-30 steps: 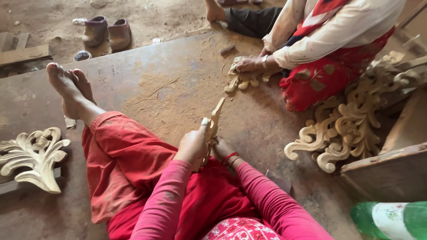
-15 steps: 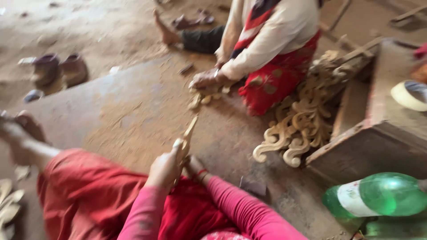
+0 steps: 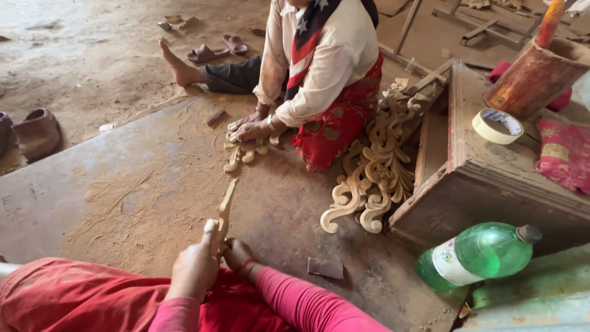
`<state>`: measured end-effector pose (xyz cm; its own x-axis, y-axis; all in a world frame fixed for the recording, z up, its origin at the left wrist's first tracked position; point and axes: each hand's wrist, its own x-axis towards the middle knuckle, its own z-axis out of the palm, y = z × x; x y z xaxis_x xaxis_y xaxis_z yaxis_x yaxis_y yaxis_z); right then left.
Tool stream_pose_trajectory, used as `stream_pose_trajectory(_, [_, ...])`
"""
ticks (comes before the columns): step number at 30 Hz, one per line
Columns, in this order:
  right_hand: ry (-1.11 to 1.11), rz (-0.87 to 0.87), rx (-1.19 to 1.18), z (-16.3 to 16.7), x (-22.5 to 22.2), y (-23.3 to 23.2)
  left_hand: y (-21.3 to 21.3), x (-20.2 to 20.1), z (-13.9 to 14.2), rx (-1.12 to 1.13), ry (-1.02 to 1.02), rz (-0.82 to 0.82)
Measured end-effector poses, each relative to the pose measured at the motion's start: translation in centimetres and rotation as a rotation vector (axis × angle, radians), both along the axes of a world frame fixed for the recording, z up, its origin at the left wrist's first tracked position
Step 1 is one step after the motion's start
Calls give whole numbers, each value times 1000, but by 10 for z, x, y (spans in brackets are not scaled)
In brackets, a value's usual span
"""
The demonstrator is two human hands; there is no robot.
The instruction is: The person sits on the floor and uses a small hand tool to carve and smooth the edges of a decorative wooden piece. Another person nearby also works on similar wooden items. The camera wearer repeatedly turns the piece and applies the tool to different sections.
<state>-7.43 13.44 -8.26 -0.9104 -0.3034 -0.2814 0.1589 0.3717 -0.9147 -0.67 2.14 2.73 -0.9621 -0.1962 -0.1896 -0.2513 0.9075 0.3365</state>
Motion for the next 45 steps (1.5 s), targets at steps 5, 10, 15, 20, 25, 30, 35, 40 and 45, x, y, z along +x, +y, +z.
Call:
stream_pose_trajectory(5, [-519,16,-564,-5,-17,-11,-7,-1,-3,29,-36,42])
stream_pose_trajectory(10, [-451,35,-470,-8,-14,-11,-4,-1,-12,-10,-8,4])
stream_pose_trajectory(15, [-280,75,-508,-6,-7,-5,-7,-2,-9,-4,-21,51])
stream_pose_trajectory(20, [-506,-55,-539,-6,-8,-4,3,1,-4,-19,-80,7])
stream_pose_trajectory(25, [-486,-45,-563,-5,-4,-2,7,1,-2,-11,-57,4])
stream_pose_trajectory(30, [-459,-13,-556,-10,3,1,0,3,-8,27,32,24])
stream_pose_trajectory(35, [-461,-34,-608,-18,0,-10,-4,3,-22,70,77,-19])
stream_pose_trajectory(40, [-565,-36,-666,-30,-3,-20,-16,4,-23,66,215,-46])
stream_pose_trajectory(45, [-730,-53,-754,-48,-1,-16,-11,5,-22,177,212,-53])
